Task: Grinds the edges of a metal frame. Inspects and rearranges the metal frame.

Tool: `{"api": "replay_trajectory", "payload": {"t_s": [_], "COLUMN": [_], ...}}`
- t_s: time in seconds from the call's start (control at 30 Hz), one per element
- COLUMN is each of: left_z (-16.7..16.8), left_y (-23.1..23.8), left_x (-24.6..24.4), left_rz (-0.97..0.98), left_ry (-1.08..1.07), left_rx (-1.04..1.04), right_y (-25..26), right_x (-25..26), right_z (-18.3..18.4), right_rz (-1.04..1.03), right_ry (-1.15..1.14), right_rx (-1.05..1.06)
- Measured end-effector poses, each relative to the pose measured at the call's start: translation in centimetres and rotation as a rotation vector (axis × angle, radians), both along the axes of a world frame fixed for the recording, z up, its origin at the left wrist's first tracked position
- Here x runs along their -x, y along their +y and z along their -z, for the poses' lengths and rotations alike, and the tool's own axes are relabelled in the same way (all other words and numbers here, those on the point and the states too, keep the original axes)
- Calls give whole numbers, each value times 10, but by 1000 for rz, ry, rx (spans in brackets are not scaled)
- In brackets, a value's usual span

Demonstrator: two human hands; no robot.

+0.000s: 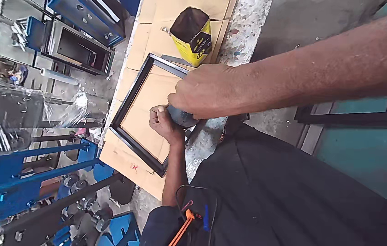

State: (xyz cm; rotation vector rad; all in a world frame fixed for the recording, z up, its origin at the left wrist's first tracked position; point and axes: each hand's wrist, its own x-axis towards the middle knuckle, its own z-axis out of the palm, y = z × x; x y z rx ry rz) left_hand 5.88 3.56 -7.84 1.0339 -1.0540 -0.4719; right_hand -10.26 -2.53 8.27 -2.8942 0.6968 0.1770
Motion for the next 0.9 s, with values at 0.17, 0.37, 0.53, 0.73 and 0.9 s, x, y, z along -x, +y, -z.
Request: {"api": "replay_trajectory", "payload": {"t_s": [0.17, 0.37, 0.53, 0.73, 0.9], "left_z": [0, -2, -2, -5, -5], "left_y": [-1, 0, 1, 1, 1], "left_x": [2, 1, -1, -2, -5], "left_rz": [24, 55, 84, 85, 100], "left_ry": [35, 70, 59, 66, 61], "left_rx": [4, -11, 3, -4, -1], "right_y": [5, -11, -20, -26, -71], "right_x": [0, -9, -18, -14, -11], "right_z": [2, -3, 12, 16, 158], "right_rz": [68, 163, 479, 319, 146], "right_ry": [37, 139, 148, 189, -34], "right_rx": [1, -293, -815, -712, -686]}}
